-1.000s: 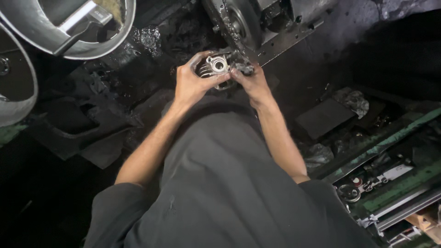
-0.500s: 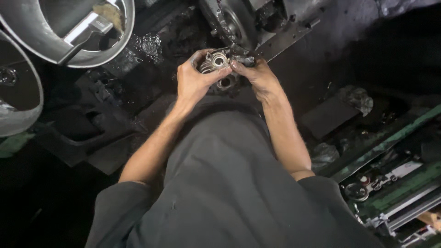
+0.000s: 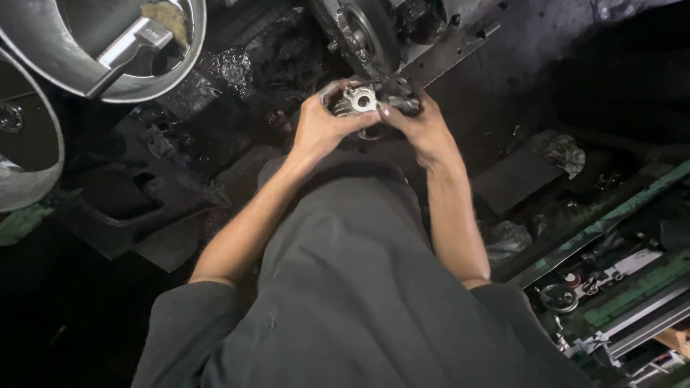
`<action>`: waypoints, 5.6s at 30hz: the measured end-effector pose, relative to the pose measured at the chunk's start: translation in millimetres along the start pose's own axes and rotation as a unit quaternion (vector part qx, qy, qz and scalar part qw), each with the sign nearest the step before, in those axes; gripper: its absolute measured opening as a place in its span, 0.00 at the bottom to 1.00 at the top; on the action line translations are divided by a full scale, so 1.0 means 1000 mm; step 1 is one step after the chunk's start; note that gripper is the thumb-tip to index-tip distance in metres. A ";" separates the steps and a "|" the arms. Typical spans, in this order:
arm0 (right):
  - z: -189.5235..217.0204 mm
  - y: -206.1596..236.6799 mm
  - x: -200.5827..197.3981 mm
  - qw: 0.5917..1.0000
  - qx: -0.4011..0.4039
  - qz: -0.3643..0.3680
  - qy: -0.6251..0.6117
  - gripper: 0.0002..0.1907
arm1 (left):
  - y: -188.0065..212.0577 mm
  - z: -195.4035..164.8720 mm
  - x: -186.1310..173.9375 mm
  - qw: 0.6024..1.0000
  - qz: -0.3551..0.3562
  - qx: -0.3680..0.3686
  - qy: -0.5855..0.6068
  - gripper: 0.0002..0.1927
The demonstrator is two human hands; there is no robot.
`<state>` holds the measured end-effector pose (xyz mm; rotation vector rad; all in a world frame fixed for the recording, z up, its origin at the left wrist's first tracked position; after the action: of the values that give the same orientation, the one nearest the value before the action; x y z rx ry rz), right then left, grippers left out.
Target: The person scrubs a metal engine cylinder head with a brush over basins of liquid, dips and rinses the part, and repeatedly turns it to clean and check different faces and cavities by hand.
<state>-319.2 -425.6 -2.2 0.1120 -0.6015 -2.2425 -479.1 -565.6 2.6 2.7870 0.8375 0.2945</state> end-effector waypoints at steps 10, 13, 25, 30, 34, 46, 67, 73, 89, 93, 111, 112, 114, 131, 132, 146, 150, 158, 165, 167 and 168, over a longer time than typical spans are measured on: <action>0.017 0.035 -0.019 0.945 -0.086 -0.076 0.308 0.25 | -0.013 0.025 0.024 0.968 0.066 -0.118 0.211 0.20; 0.030 0.029 -0.003 0.946 -0.136 -0.101 0.278 0.23 | -0.022 0.029 0.026 0.952 0.060 -0.122 0.275 0.18; 0.094 0.043 0.044 0.883 -0.085 -0.193 0.420 0.23 | -0.036 0.031 0.032 0.896 0.152 -0.094 0.407 0.15; 0.092 0.042 0.051 0.868 -0.080 -0.208 0.443 0.22 | -0.036 0.032 0.030 0.866 0.173 -0.132 0.450 0.16; 0.088 0.037 0.056 0.858 -0.111 -0.207 0.458 0.24 | -0.034 0.033 0.027 0.847 0.188 -0.150 0.474 0.17; 0.074 0.031 0.061 0.845 -0.077 -0.222 0.480 0.24 | -0.031 0.039 0.023 0.834 0.201 -0.174 0.483 0.21; -0.008 0.020 0.052 0.993 -0.051 -0.107 0.007 0.24 | -0.019 0.018 -0.053 0.973 0.168 -0.145 0.062 0.26; 0.012 0.026 0.033 0.982 -0.014 -0.153 0.105 0.21 | -0.025 0.022 -0.012 0.957 0.153 -0.187 0.162 0.21; 0.050 0.016 0.018 0.977 -0.042 -0.100 0.181 0.16 | -0.032 0.032 0.015 0.961 0.096 -0.118 0.233 0.16; 0.049 0.012 0.018 0.987 -0.029 -0.077 0.138 0.17 | -0.029 0.036 0.013 0.945 0.094 -0.147 0.277 0.17; -0.014 0.015 0.016 0.994 0.029 -0.082 -0.066 0.24 | -0.001 -0.013 -0.028 0.987 0.118 -0.069 -0.084 0.28; -0.016 0.016 0.015 0.994 0.028 -0.078 -0.069 0.24 | 0.000 -0.016 -0.025 0.985 0.120 -0.068 -0.103 0.28; -0.018 0.016 0.012 0.994 0.025 -0.068 -0.075 0.26 | -0.002 -0.019 -0.020 0.983 0.116 -0.073 -0.121 0.27; 0.013 0.034 -0.009 0.993 -0.055 0.037 -0.095 0.30 | 0.019 -0.056 -0.006 0.980 0.168 -0.104 0.010 0.37; 0.010 0.033 -0.007 0.992 -0.054 0.035 -0.109 0.30 | 0.019 -0.054 -0.006 0.981 0.166 -0.097 0.022 0.38; 0.003 -0.004 0.019 0.954 0.101 -0.017 -0.282 0.25 | 0.003 -0.040 -0.001 0.972 0.108 -0.101 0.184 0.24; 0.006 -0.007 0.017 0.961 0.088 -0.007 -0.263 0.26 | 0.000 -0.035 -0.002 0.970 0.117 -0.094 0.191 0.24; 0.005 -0.011 0.008 0.988 0.060 -0.012 -0.142 0.30 | 0.009 -0.028 -0.009 0.960 0.122 -0.103 0.229 0.28; -0.013 -0.005 -0.010 0.986 0.053 0.014 -0.155 0.28 | 0.013 -0.035 -0.004 0.968 0.147 -0.131 0.157 0.32; -0.017 0.001 -0.016 0.995 0.017 0.002 -0.103 0.26 | 0.017 -0.042 -0.006 0.967 0.170 -0.134 0.133 0.34; -0.018 0.005 -0.018 0.997 -0.003 -0.003 -0.078 0.26 | 0.020 -0.045 -0.008 0.969 0.188 -0.134 0.087 0.35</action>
<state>-298.6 -422.1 -17.8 -0.0641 -0.6779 -2.2728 -486.2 -579.5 49.7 2.6676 0.2644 0.6687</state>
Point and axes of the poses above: each hand's wrist, its own y-axis away from the middle knuckle, its own x-axis out of the palm, z = x × y, the point moved 1 cm from there along -y, towards the middle knuckle
